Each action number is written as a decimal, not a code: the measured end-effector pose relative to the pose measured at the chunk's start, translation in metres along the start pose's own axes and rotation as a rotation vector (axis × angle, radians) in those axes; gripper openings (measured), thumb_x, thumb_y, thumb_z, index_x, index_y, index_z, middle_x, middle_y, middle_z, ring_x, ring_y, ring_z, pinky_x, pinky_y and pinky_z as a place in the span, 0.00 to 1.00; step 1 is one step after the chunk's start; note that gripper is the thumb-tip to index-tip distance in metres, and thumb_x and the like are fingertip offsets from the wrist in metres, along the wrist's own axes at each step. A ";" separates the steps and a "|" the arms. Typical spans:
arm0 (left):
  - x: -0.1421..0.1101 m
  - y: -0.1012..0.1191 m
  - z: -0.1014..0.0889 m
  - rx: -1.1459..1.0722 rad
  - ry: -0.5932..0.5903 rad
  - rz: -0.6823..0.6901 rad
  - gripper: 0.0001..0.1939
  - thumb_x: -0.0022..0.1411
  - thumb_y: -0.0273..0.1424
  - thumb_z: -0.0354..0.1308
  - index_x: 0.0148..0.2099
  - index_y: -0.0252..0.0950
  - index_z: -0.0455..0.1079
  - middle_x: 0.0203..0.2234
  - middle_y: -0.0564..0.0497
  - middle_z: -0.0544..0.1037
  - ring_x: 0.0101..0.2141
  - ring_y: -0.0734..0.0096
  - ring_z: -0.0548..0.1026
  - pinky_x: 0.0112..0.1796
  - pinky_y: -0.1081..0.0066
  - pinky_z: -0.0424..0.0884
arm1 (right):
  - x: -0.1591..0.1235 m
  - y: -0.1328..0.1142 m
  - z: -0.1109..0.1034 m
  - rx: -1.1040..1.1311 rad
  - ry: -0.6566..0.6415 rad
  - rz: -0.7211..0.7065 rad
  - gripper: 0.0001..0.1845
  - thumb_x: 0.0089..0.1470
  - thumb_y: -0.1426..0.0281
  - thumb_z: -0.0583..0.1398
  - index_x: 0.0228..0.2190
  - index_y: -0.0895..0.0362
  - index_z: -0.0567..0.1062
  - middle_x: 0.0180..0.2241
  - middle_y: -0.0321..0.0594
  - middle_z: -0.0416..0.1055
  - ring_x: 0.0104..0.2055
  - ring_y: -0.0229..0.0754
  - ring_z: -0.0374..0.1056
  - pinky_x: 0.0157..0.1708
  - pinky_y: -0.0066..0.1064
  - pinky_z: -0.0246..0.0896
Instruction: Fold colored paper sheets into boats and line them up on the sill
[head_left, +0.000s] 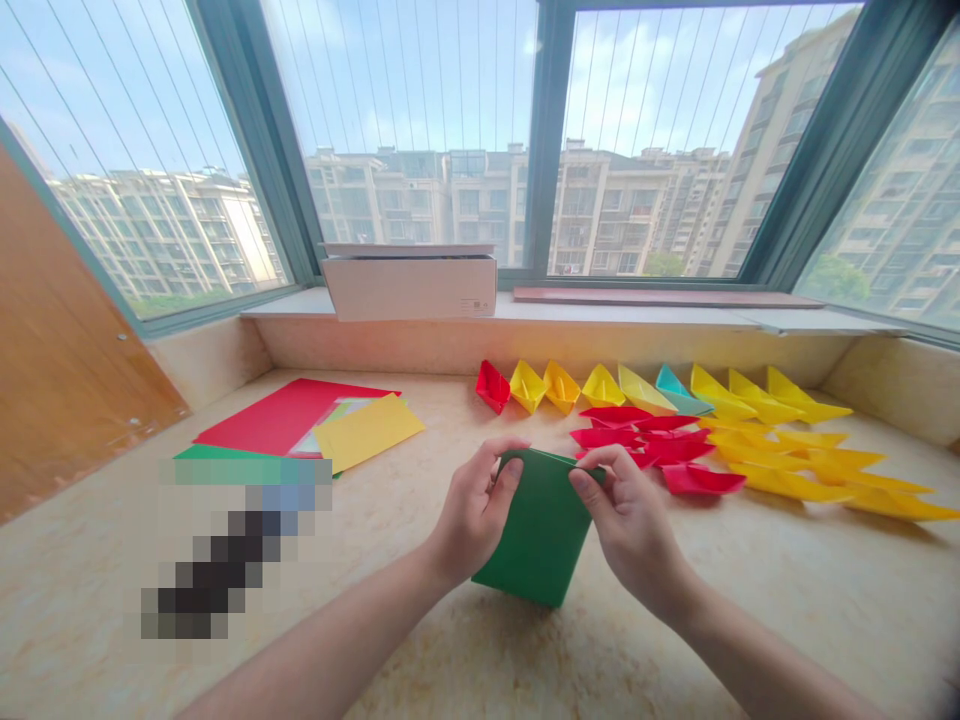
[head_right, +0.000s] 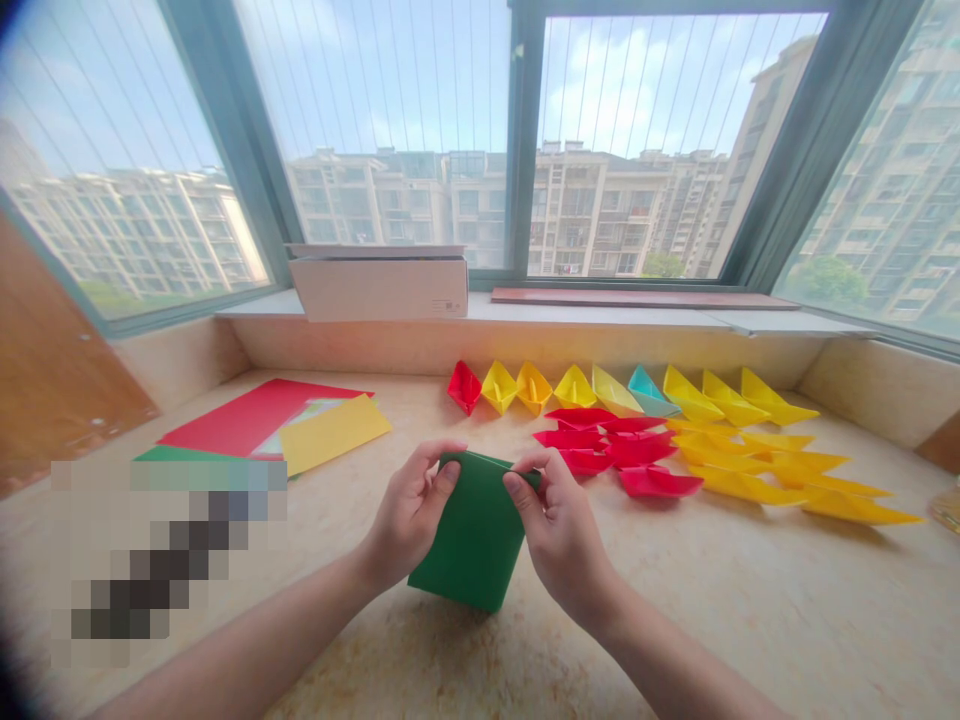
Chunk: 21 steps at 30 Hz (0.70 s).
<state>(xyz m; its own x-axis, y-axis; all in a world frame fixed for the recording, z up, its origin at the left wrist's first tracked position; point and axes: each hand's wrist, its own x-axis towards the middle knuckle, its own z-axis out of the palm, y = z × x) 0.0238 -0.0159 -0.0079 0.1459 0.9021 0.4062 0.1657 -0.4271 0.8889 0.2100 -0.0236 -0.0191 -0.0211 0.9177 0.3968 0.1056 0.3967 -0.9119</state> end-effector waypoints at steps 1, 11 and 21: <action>0.000 0.000 0.000 -0.019 -0.005 -0.009 0.14 0.69 0.40 0.50 0.51 0.39 0.68 0.25 0.53 0.71 0.23 0.72 0.67 0.24 0.73 0.64 | 0.000 0.000 0.001 0.010 0.004 0.009 0.12 0.61 0.57 0.59 0.37 0.52 0.66 0.24 0.32 0.64 0.25 0.38 0.60 0.22 0.28 0.53; 0.000 0.004 0.007 -0.282 -0.027 -0.033 0.23 0.70 0.37 0.51 0.63 0.42 0.53 0.39 0.49 0.72 0.33 0.72 0.72 0.35 0.73 0.71 | 0.004 -0.014 0.003 0.339 -0.036 0.144 0.19 0.56 0.57 0.64 0.41 0.49 0.62 0.26 0.31 0.73 0.27 0.39 0.69 0.26 0.27 0.65; 0.003 0.009 0.008 -0.338 -0.211 -0.369 0.22 0.66 0.48 0.51 0.43 0.32 0.71 0.26 0.50 0.76 0.26 0.70 0.73 0.29 0.72 0.70 | 0.009 -0.010 -0.004 0.295 -0.095 0.160 0.19 0.56 0.57 0.65 0.44 0.53 0.68 0.25 0.32 0.72 0.27 0.38 0.69 0.27 0.27 0.65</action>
<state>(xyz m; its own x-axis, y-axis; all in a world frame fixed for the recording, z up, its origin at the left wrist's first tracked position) 0.0332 -0.0177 0.0001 0.3362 0.9412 0.0337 -0.0746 -0.0091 0.9972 0.2130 -0.0190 -0.0055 -0.1211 0.9614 0.2470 -0.1762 0.2241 -0.9585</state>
